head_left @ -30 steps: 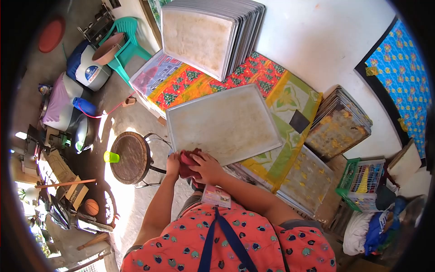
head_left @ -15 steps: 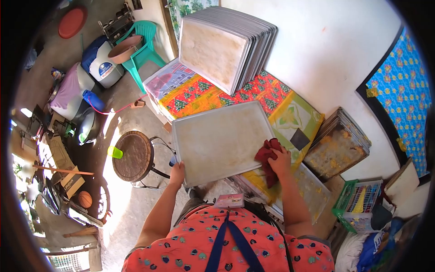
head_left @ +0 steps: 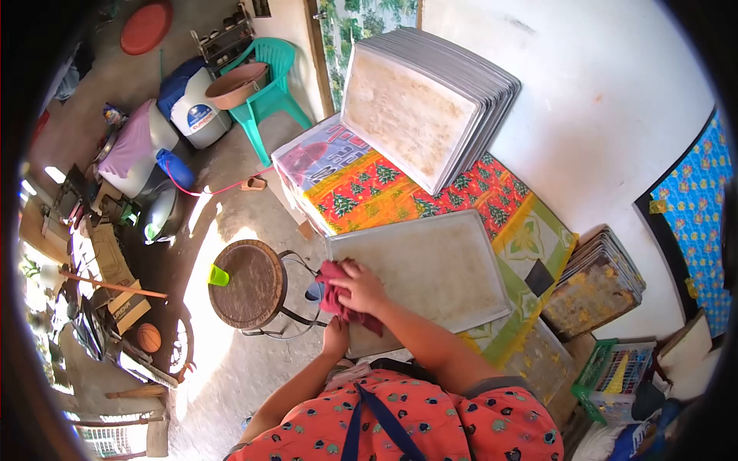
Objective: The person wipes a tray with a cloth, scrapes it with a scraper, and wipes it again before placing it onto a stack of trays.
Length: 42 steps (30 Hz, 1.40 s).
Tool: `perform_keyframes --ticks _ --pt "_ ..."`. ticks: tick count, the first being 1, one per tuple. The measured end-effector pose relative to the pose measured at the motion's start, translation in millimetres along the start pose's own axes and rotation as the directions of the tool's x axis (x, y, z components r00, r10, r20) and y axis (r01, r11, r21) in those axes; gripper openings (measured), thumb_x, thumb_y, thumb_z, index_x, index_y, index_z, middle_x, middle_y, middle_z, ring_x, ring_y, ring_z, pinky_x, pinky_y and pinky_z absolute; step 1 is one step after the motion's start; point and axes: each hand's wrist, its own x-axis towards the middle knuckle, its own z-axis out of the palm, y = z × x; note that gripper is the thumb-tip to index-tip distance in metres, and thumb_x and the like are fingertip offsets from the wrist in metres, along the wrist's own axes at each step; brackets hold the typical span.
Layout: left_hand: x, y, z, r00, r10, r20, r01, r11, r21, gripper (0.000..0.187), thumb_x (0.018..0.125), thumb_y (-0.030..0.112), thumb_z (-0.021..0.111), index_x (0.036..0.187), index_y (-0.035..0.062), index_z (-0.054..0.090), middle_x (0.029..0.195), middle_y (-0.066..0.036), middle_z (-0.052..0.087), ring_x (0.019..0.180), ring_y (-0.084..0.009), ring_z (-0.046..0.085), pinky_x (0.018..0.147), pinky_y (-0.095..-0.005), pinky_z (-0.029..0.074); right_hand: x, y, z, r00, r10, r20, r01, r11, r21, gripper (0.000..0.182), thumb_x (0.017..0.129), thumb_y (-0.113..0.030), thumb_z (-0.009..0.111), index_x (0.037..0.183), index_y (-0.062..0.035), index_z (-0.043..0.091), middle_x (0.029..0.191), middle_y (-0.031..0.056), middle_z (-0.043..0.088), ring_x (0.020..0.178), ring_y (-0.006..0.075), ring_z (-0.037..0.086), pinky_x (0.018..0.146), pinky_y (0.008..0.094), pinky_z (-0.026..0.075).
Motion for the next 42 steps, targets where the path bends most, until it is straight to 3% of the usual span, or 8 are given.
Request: perform_keyframes --ticks 12,16,19,25,26,30,36,42 --pt "-5.0 10.8 1.0 0.992 0.005 -0.128 -0.016 0.996 -0.084 0.038 0.097 0.030 0.046 0.078 -0.0022 0.050 0.072 -0.027 0.056 0.068 -0.0468 0.053 0.060 -0.0496 0.040 -37.3 204.5 -155.1 0.792 0.464 -0.398 -0.608 0.658 -0.444 0.044 0.071 -0.032 0.070 0.113 -0.0216 0.067 0.135 0.0135 0.048 0.116 0.0387 0.047 0.103 0.0449 0.038" --pt "-2.8 11.2 1.7 0.990 -0.041 -0.136 0.023 0.990 -0.136 0.039 0.097 0.030 0.048 0.075 -0.0020 0.051 0.070 -0.025 0.055 0.064 -0.0436 0.050 0.059 -0.0473 0.040 -76.4 192.4 -172.2 0.742 0.510 -0.435 -0.669 0.513 -0.538 0.048 0.072 -0.033 0.070 0.118 -0.0213 0.065 0.137 0.0132 0.046 0.117 0.0389 0.046 0.102 0.0457 0.039" --pt "0.5 0.2 10.2 0.981 -0.017 -0.194 -0.006 0.993 -0.115 0.041 0.097 0.030 0.048 0.076 -0.0048 0.054 0.063 -0.020 0.052 0.057 -0.0249 0.044 0.057 -0.0413 0.039 -122.8 160.5 -177.4 0.732 0.514 -0.446 -0.681 0.540 -0.495 0.049 0.071 -0.032 0.071 0.118 -0.0197 0.064 0.135 0.0136 0.046 0.117 0.0386 0.046 0.101 0.0461 0.039" --pt "2.3 6.9 6.8 0.980 -0.051 -0.192 0.019 0.987 -0.161 0.043 0.097 0.032 0.048 0.075 -0.0035 0.055 0.060 -0.021 0.052 0.054 -0.0284 0.047 0.056 -0.0431 0.040 -205.6 77.0 -164.9 0.676 0.576 -0.459 -0.736 0.511 -0.444 0.049 0.070 -0.032 0.071 0.116 -0.0176 0.065 0.134 0.0154 0.047 0.117 0.0397 0.046 0.100 0.0489 0.039" --pt "6.9 2.7 2.4 0.993 -0.038 -0.111 0.014 0.977 -0.211 0.041 0.098 0.032 0.048 0.078 -0.0025 0.058 0.062 -0.012 0.054 0.060 -0.0176 0.047 0.058 -0.0378 0.041 -208.2 65.1 -156.9 0.708 0.562 -0.428 -0.706 0.537 -0.461 0.049 0.070 -0.033 0.071 0.116 -0.0168 0.064 0.134 0.0164 0.046 0.117 0.0407 0.046 0.100 0.0495 0.039" --pt "8.6 18.0 -1.6 0.995 -0.099 -0.012 0.075 0.819 -0.569 0.035 0.098 0.032 0.048 0.085 0.0019 0.060 0.075 0.001 0.054 0.070 -0.0098 0.045 0.064 -0.0293 0.040 -179.5 5.4 -119.5 0.874 0.459 -0.158 -0.482 0.782 -0.394 0.053 0.070 -0.037 0.069 0.118 -0.0155 0.062 0.136 0.0187 0.044 0.118 0.0431 0.045 0.098 0.0522 0.039" --pt "16.0 -7.8 2.4 0.992 -0.112 0.056 0.124 0.792 -0.597 0.036 0.097 0.034 0.050 0.089 0.0006 0.062 0.081 -0.005 0.059 0.076 -0.0138 0.053 0.070 -0.0300 0.044 -147.2 -67.9 -50.7 0.966 -0.034 0.255 0.077 0.984 -0.160 0.049 0.072 -0.032 0.069 0.119 -0.0217 0.060 0.139 0.0168 0.041 0.120 0.0402 0.042 0.099 0.0520 0.039" --pt "13.8 10.0 -16.7 0.930 -0.101 0.353 0.345 0.574 -0.743 0.044 0.096 0.038 0.048 0.121 0.0020 0.046 0.097 -0.013 0.061 0.089 -0.0252 0.062 0.075 -0.0385 0.053 -170.9 -50.7 -70.8 0.988 0.104 0.115 -0.061 0.942 -0.329 0.046 0.072 -0.028 0.069 0.118 -0.0261 0.060 0.137 0.0156 0.044 0.115 0.0390 0.048 0.095 0.0500 0.043"
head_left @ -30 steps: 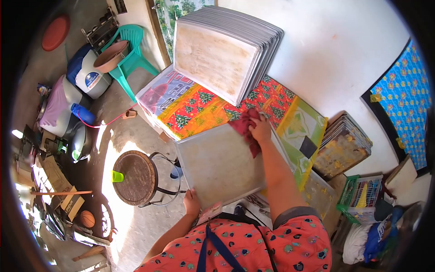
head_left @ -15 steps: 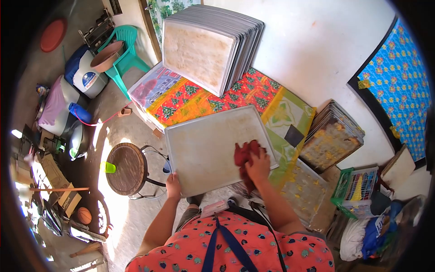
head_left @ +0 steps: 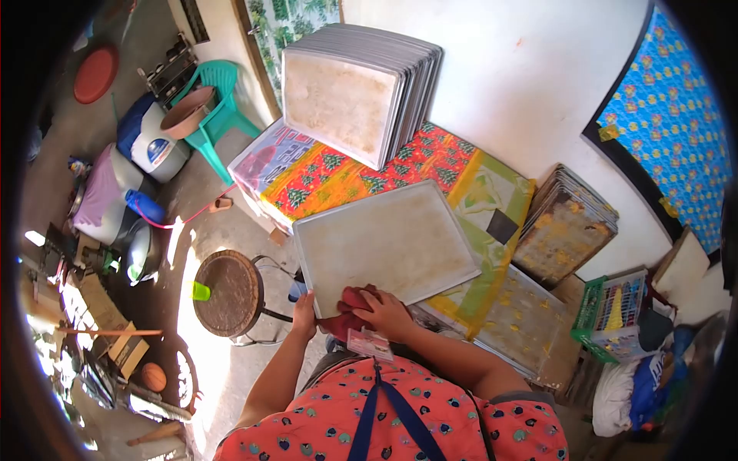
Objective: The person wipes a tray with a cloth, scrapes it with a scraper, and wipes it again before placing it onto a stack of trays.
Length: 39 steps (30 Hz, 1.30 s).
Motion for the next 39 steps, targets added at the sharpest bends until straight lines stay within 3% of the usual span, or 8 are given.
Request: perform_keyframes --ticks 4,6,7,14,22,27,30,39 --pt "5.8 23.3 -33.8 0.989 -0.147 0.005 0.136 0.921 0.365 0.065 0.091 0.043 0.057 0.139 0.0121 0.027 0.120 -0.023 0.053 0.112 -0.0364 0.055 0.088 -0.0512 0.048 -22.0 15.7 -2.7 0.997 0.024 -0.077 -0.029 0.997 -0.070 0.047 0.070 -0.028 0.071 0.115 -0.0252 0.060 0.131 0.0141 0.049 0.108 0.0364 0.054 0.091 0.0477 0.047" --pt "4.9 30.9 -44.7 0.911 0.343 0.228 -0.319 0.238 0.917 0.073 0.086 0.041 0.064 0.143 0.0161 0.025 0.136 -0.026 0.037 0.127 -0.0397 0.038 0.099 -0.0567 0.035 -23.2 11.8 -3.5 0.995 0.041 -0.096 -0.048 0.996 -0.073 0.046 0.069 -0.026 0.072 0.114 -0.0251 0.060 0.131 0.0138 0.049 0.108 0.0362 0.054 0.091 0.0476 0.047" --pt "0.0 42.8 -46.3 0.765 0.455 0.456 -0.371 -0.268 0.889 0.078 0.083 0.040 0.067 0.144 0.0181 0.025 0.144 -0.027 0.029 0.135 -0.0413 0.030 0.104 -0.0595 0.029 -21.4 10.0 -4.0 0.993 0.044 -0.107 -0.052 0.996 -0.073 0.046 0.068 -0.026 0.072 0.113 -0.0250 0.061 0.131 0.0137 0.050 0.108 0.0360 0.054 0.091 0.0476 0.048" --pt "37.5 56.1 4.9 0.224 -0.230 0.947 -0.827 -0.559 0.060 0.071 0.084 0.019 0.056 0.147 0.0270 0.025 0.156 -0.013 0.015 0.141 -0.0456 0.016 0.107 -0.0687 0.012 -36.0 -17.3 -30.5 0.828 0.543 -0.144 -0.521 0.838 0.166 0.061 0.058 -0.018 0.077 0.117 -0.0195 0.061 0.124 0.0172 0.054 0.115 0.0388 0.052 0.098 0.0455 0.043" --pt "25.8 116.8 38.1 -0.037 -0.201 0.979 -0.852 -0.505 -0.136 0.061 0.085 0.017 0.050 0.143 0.0257 0.035 0.141 -0.018 0.043 0.119 -0.0521 0.047 0.094 -0.0706 0.033 -140.9 -14.2 -43.7 0.006 0.905 -0.426 -0.446 0.384 0.808 0.052 0.070 -0.005 0.070 0.121 -0.0027 0.057 0.114 0.0132 0.061 0.105 0.0252 0.059 0.091 0.0338 0.047" --pt "12.8 249.6 92.1 0.032 0.278 0.960 -0.999 0.016 0.028 0.045 0.080 -0.003 0.058 0.123 0.0104 0.058 0.117 -0.017 0.062 0.099 -0.0284 0.064 0.084 -0.0354 0.049 -131.5 -38.9 -97.7 -0.228 0.915 -0.333 -0.140 0.307 0.941 0.032 0.079 -0.002 0.064 0.110 -0.0043 0.057 0.089 0.0045 0.063 0.078 0.0162 0.063 0.068 0.0301 0.054" --pt "-10.6 302.1 107.1 0.549 0.419 0.723 -0.788 0.547 0.281 0.021 0.098 0.019 0.052 0.102 0.0008 0.062 0.087 -0.004 0.065 0.077 -0.0134 0.062 0.073 -0.0290 0.052 -113.9 -27.2 -110.9 -0.158 0.905 -0.395 -0.143 0.374 0.916 0.040 0.079 -0.002 0.067 0.118 -0.0034 0.055 0.099 0.0047 0.063 0.088 0.0151 0.062 0.077 0.0296 0.052" --pt "-59.8 320.5 89.4 0.736 0.449 0.506 -0.481 0.874 -0.076 0.021 0.097 0.024 0.055 0.105 0.0051 0.058 0.093 -0.004 0.062 0.087 -0.0149 0.061 0.078 -0.0325 0.052 102.7 -60.5 -175.7 0.717 0.275 -0.641 -0.149 0.958 0.244 0.066 0.062 -0.024 0.079 0.121 -0.0076 0.056 0.128 0.0215 0.047 0.116 0.0384 0.050 0.099 0.0465 0.041"
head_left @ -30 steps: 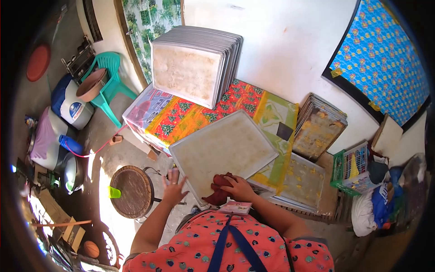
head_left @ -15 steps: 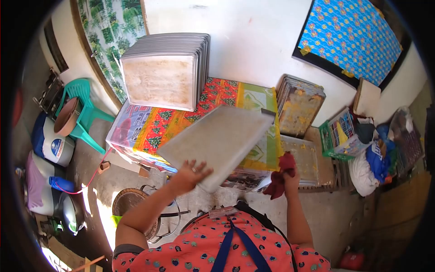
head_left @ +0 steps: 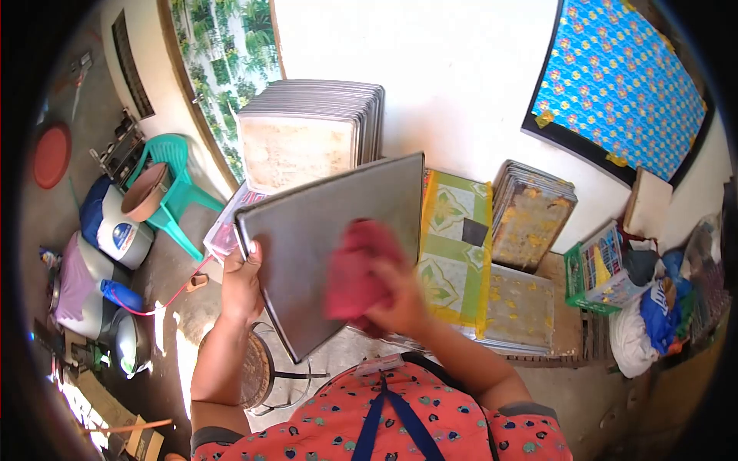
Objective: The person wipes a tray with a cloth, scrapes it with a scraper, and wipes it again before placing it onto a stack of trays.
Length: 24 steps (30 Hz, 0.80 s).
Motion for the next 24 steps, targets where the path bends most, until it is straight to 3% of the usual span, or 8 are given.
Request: perform_keyframes --ticks 3,6,7,8,11,15,21,24 --pt "-15.0 1.7 9.2 0.999 -0.048 0.009 0.049 0.984 -0.173 0.021 0.097 0.024 0.055 0.102 0.0034 0.058 0.091 -0.006 0.062 0.085 -0.0152 0.062 0.077 -0.0320 0.053 17.0 -35.6 70.5 0.889 -0.444 0.111 0.409 0.880 0.242 0.062 0.065 -0.030 0.074 0.125 -0.0232 0.059 0.143 0.0234 0.034 0.129 0.0432 0.036 0.107 0.0535 0.029" --pt "-31.6 3.4 1.7 0.982 -0.185 0.027 0.179 0.892 -0.416 0.023 0.096 0.021 0.056 0.108 0.0023 0.058 0.094 -0.007 0.064 0.086 -0.0156 0.063 0.077 -0.0317 0.053 35.0 -40.6 85.1 0.828 -0.560 -0.003 0.552 0.815 0.176 0.062 0.066 -0.030 0.073 0.126 -0.0264 0.058 0.146 0.0239 0.031 0.130 0.0442 0.034 0.108 0.0550 0.027" --pt "-38.6 -0.5 -0.7 0.997 -0.070 0.006 0.070 0.967 -0.245 0.024 0.094 0.017 0.058 0.111 0.0004 0.059 0.100 -0.009 0.065 0.089 -0.0167 0.063 0.079 -0.0317 0.053 47.3 -25.5 82.6 0.831 -0.556 -0.007 0.549 0.818 0.174 0.061 0.067 -0.028 0.072 0.126 -0.0262 0.058 0.146 0.0241 0.030 0.131 0.0444 0.032 0.107 0.0574 0.027" --pt "-45.5 -4.5 -3.0 0.999 0.045 -0.016 -0.046 0.997 -0.065 0.026 0.092 0.012 0.060 0.113 -0.0016 0.061 0.105 -0.011 0.066 0.091 -0.0177 0.064 0.080 -0.0317 0.053 61.7 -6.7 76.3 0.884 -0.460 -0.080 0.467 0.870 0.159 0.061 0.067 -0.024 0.071 0.127 -0.0248 0.058 0.144 0.0241 0.032 0.130 0.0451 0.033 0.107 0.0563 0.028" --pt "-58.9 -8.1 -2.0 0.998 0.044 -0.046 -0.043 0.999 0.012 0.022 0.090 0.007 0.061 0.110 -0.0011 0.062 0.103 -0.010 0.067 0.091 -0.0185 0.065 0.079 -0.0327 0.054 94.7 87.0 62.7 0.966 -0.089 -0.244 0.124 0.984 0.132 0.060 0.068 -0.011 0.068 0.126 -0.0183 0.056 0.137 0.0234 0.039 0.124 0.0457 0.039 0.104 0.0514 0.034" --pt "-69.2 -7.7 4.5 0.997 0.054 -0.061 -0.053 0.998 0.015 0.020 0.088 0.004 0.061 0.108 -0.0002 0.063 0.100 -0.011 0.067 0.089 -0.0208 0.066 0.076 -0.0348 0.055 68.3 264.5 86.2 0.905 0.356 -0.232 -0.303 0.923 0.237 0.053 0.076 -0.013 0.067 0.127 -0.0083 0.053 0.134 0.0252 0.041 0.123 0.0443 0.039 0.104 0.0479 0.034" --pt "-81.3 -30.1 12.9 0.928 -0.108 -0.356 0.004 0.960 -0.280 0.034 0.084 0.015 0.065 0.114 0.0018 0.057 0.103 -0.013 0.065 0.091 -0.0256 0.065 0.079 -0.0389 0.055 -54.6 255.8 91.7 0.812 0.527 -0.252 -0.539 0.842 0.026 0.056 0.083 -0.020 0.063 0.135 -0.0081 0.046 0.139 0.0260 0.037 0.128 0.0433 0.034 0.108 0.0462 0.027" --pt "-81.9 -40.2 9.3 0.931 -0.122 -0.343 0.016 0.955 -0.295 0.045 0.085 0.025 0.065 0.121 0.0011 0.051 0.107 -0.013 0.062 0.095 -0.0268 0.063 0.082 -0.0413 0.054 -83.6 196.3 87.9 0.928 0.323 -0.186 -0.316 0.946 0.069 0.055 0.081 -0.025 0.066 0.131 -0.0104 0.050 0.141 0.0267 0.032 0.131 0.0445 0.029 0.109 0.0493 0.023"
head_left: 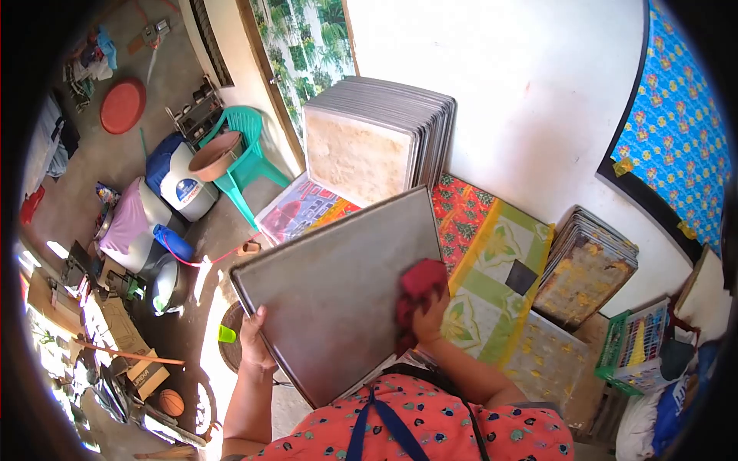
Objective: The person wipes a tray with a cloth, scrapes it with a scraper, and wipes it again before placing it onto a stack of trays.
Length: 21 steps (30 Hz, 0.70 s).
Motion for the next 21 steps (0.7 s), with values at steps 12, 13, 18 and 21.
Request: perform_keyframes --ticks 12,13,18,21 --pt "7.9 11.0 57.5 0.994 -0.106 0.031 0.107 0.993 -0.047 0.043 0.082 0.017 0.060 0.121 -0.0001 0.050 0.107 -0.016 0.061 0.095 -0.0291 0.063 0.085 -0.0411 0.053 31.6 -207.7 -18.4 0.579 -0.783 0.230 0.680 0.618 0.394 0.055 0.072 -0.040 0.068 0.125 -0.0269 0.059 0.142 0.0238 0.035 0.131 0.0419 0.033 0.106 0.0548 0.027" --pt "7.4 9.2 52.8 0.994 -0.096 0.061 0.095 0.995 0.015 0.049 0.081 0.021 0.060 0.123 -0.0007 0.049 0.109 -0.016 0.061 0.098 -0.0306 0.062 0.087 -0.0423 0.052 42.0 -181.2 -14.0 0.662 -0.713 0.232 0.638 0.698 0.325 0.057 0.073 -0.040 0.067 0.128 -0.0264 0.057 0.142 0.0249 0.036 0.131 0.0424 0.033 0.106 0.0539 0.028" --pt "8.1 -7.7 23.5 0.991 -0.084 0.108 0.086 0.996 -0.009 0.052 0.076 0.018 0.059 0.124 -0.0003 0.048 0.111 -0.017 0.061 0.099 -0.0311 0.062 0.086 -0.0443 0.052 51.7 -7.4 -11.0 0.996 0.068 0.062 -0.068 0.998 0.004 0.058 0.082 -0.029 0.066 0.135 -0.0127 0.050 0.139 0.0280 0.035 0.126 0.0454 0.036 0.108 0.0482 0.028" --pt "7.4 -8.0 18.0 0.995 -0.056 0.084 0.060 0.997 -0.046 0.049 0.074 0.013 0.058 0.121 -0.0005 0.050 0.108 -0.016 0.062 0.095 -0.0302 0.063 0.082 -0.0433 0.054 18.3 29.8 -18.5 0.967 0.255 -0.033 -0.250 0.963 0.102 0.050 0.086 -0.022 0.063 0.133 -0.0096 0.051 0.140 0.0253 0.036 0.127 0.0426 0.036 0.108 0.0463 0.027"
